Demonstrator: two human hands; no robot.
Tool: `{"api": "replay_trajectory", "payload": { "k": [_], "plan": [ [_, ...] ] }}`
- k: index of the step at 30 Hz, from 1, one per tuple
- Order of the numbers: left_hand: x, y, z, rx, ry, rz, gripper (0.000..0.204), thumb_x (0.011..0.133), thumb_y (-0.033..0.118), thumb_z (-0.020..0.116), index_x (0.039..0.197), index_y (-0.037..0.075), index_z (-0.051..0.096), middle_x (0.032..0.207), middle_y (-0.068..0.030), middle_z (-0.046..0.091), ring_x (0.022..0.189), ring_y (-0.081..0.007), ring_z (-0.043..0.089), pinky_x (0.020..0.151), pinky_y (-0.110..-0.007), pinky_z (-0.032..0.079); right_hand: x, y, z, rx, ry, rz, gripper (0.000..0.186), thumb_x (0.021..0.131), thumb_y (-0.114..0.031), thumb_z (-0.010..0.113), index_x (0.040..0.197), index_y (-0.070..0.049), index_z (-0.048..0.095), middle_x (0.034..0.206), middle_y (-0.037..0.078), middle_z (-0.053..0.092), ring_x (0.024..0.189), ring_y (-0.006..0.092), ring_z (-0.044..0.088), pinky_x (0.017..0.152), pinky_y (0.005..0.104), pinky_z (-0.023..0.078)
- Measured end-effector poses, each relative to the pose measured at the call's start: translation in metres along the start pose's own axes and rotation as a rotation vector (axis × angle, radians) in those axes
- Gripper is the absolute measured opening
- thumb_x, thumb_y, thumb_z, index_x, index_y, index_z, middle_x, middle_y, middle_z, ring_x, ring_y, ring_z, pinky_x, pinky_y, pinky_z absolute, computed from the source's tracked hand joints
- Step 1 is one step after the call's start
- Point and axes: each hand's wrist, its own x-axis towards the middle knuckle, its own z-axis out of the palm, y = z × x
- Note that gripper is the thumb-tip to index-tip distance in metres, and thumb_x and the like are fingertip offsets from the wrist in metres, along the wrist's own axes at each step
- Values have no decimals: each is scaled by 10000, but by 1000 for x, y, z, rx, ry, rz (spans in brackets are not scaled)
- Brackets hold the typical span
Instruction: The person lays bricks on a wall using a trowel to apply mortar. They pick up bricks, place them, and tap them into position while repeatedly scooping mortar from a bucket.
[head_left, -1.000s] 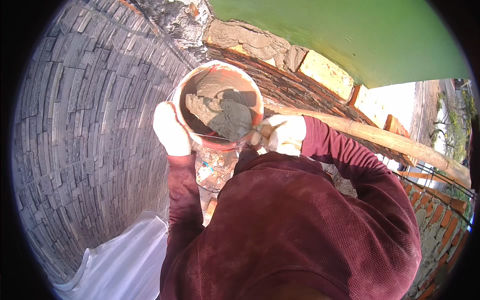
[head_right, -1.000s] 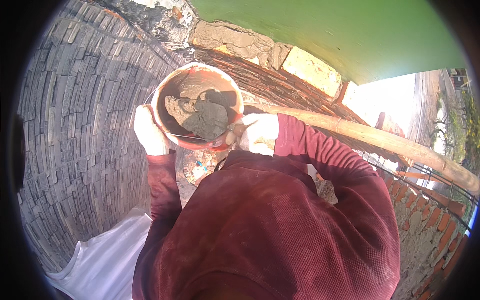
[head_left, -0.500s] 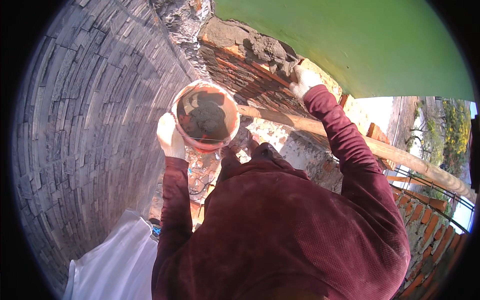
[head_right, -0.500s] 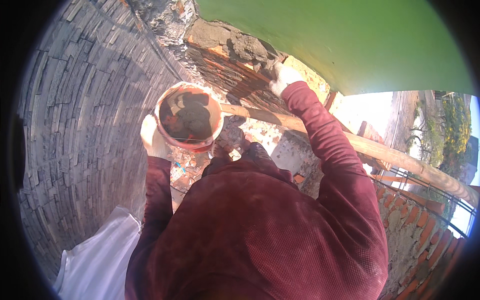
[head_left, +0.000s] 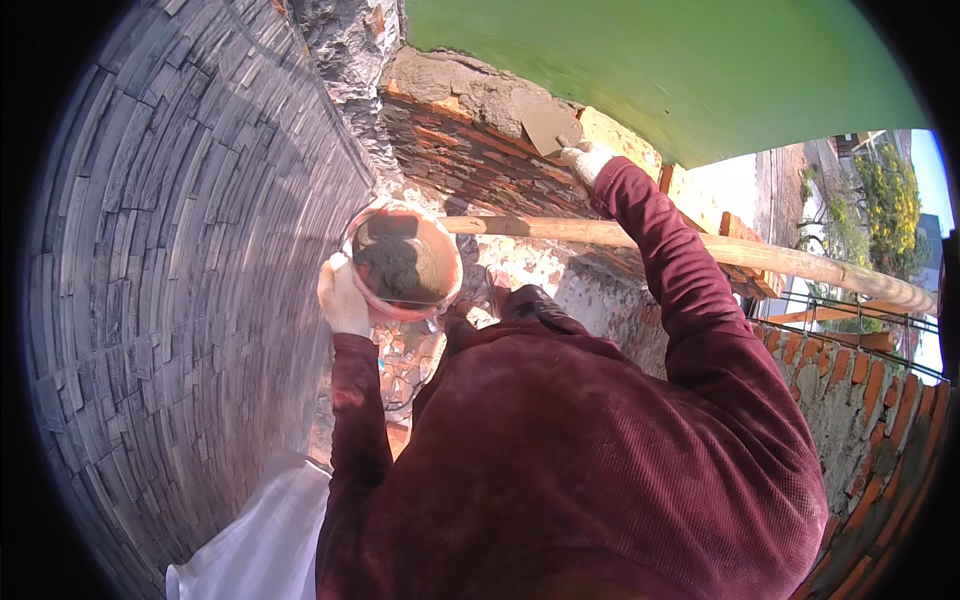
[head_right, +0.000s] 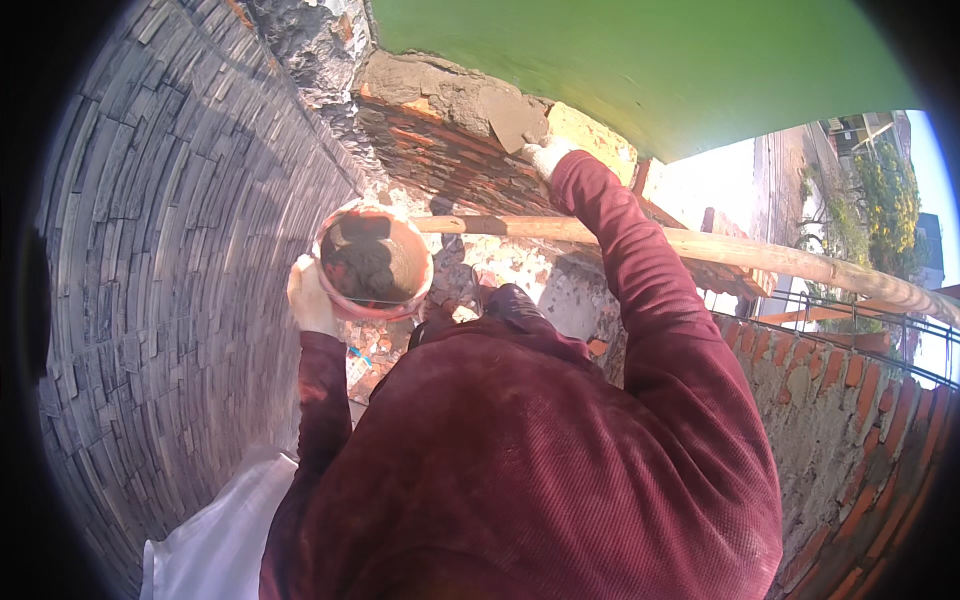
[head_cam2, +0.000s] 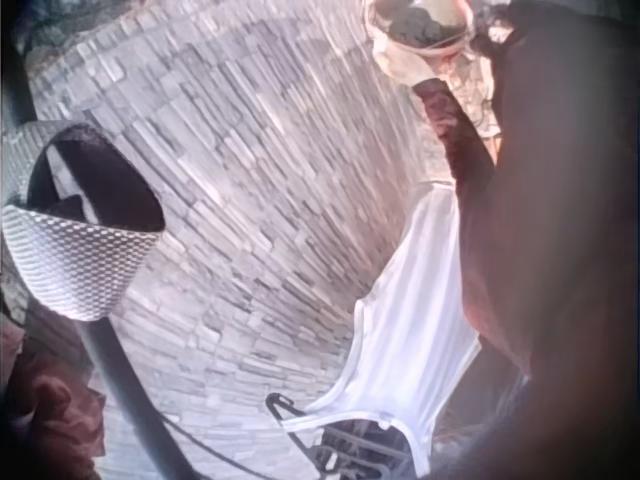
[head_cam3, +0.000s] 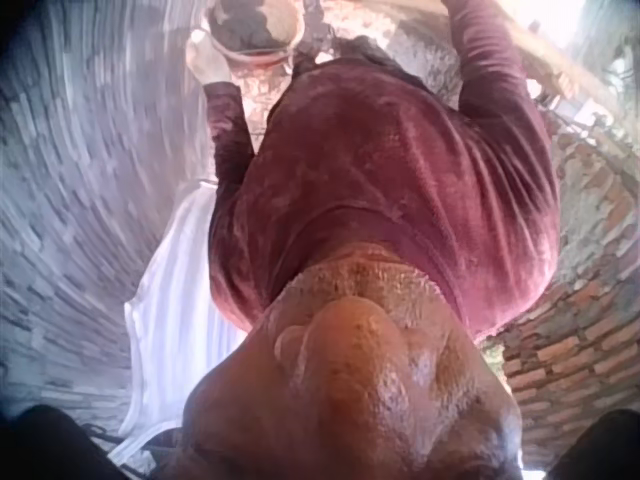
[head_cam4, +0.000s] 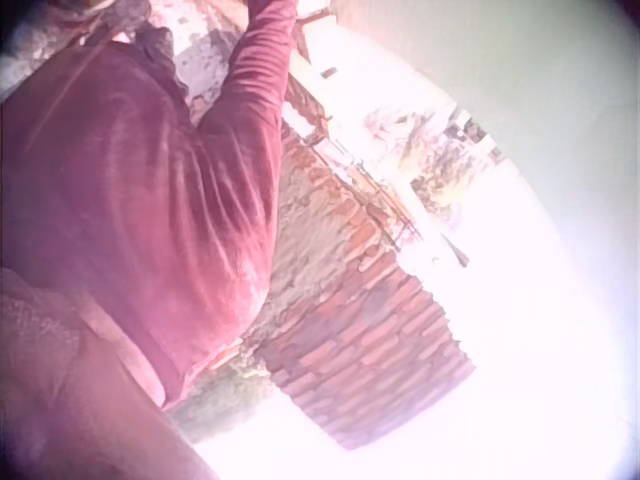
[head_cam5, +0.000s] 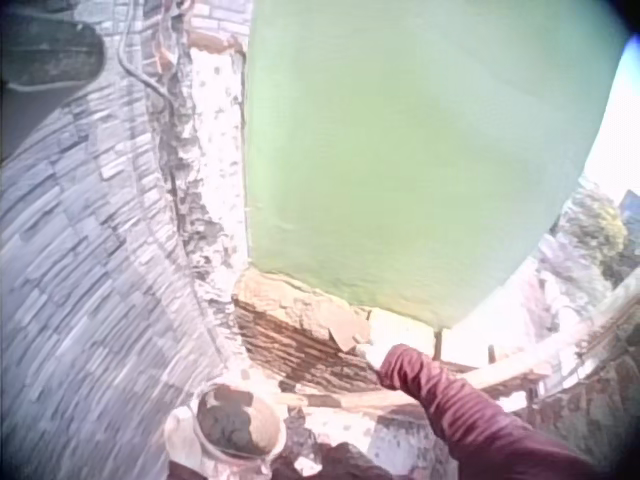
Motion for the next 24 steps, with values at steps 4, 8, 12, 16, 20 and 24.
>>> {"api": "replay_trajectory", "payload": {
  "k": [4,8,12,16,20,24],
  "plan": [
    [5,-16,-8,108,11,32,397,1054,342,468,989,-19,620,906,-18,581,850,-117,519,770,-293,450,12,20,-17,239,-49,147,345,952,-347,599,979,-9,669,646,107,622,431,216,576,394,375,428],
    [6,-29,-17,145,10,75,423,1059,349,470,1004,-43,620,859,-53,609,813,-145,548,742,-330,453,14,52,-52,-36,-74,108,389,937,-370,597,988,8,672,778,145,689,639,258,669,557,413,500],
    [-3,-36,-35,47,82,91,436,1054,364,480,976,-41,620,828,-88,612,799,-173,558,739,-351,446,-62,-36,-93,-965,48,-191,375,907,-358,593,1074,-38,694,955,177,721,895,349,695,803,429,534],
    [-15,-26,-36,132,114,59,460,1047,387,491,919,-36,616,810,-98,595,782,-186,555,731,-350,443,-44,-77,-72,-1417,-92,-191,320,904,-322,596,1132,-126,705,1038,133,720,1006,336,684,824,423,544],
    [-26,-40,-40,132,127,43,466,1045,395,490,940,-40,618,807,-60,563,781,-165,533,733,-345,442,53,-63,-50,-1665,-121,-476,285,834,-329,692,985,-96,753,907,142,738,890,388,702,762,427,574],
    [-46,-50,-61,37,210,-9,452,1041,389,492,973,-37,626,837,-62,577,800,-167,538,751,-341,444,101,-135,-2,-1692,-129,-535,404,806,-418,730,1038,-89,760,931,147,743,913,381,707,768,430,573]
  ]
}}
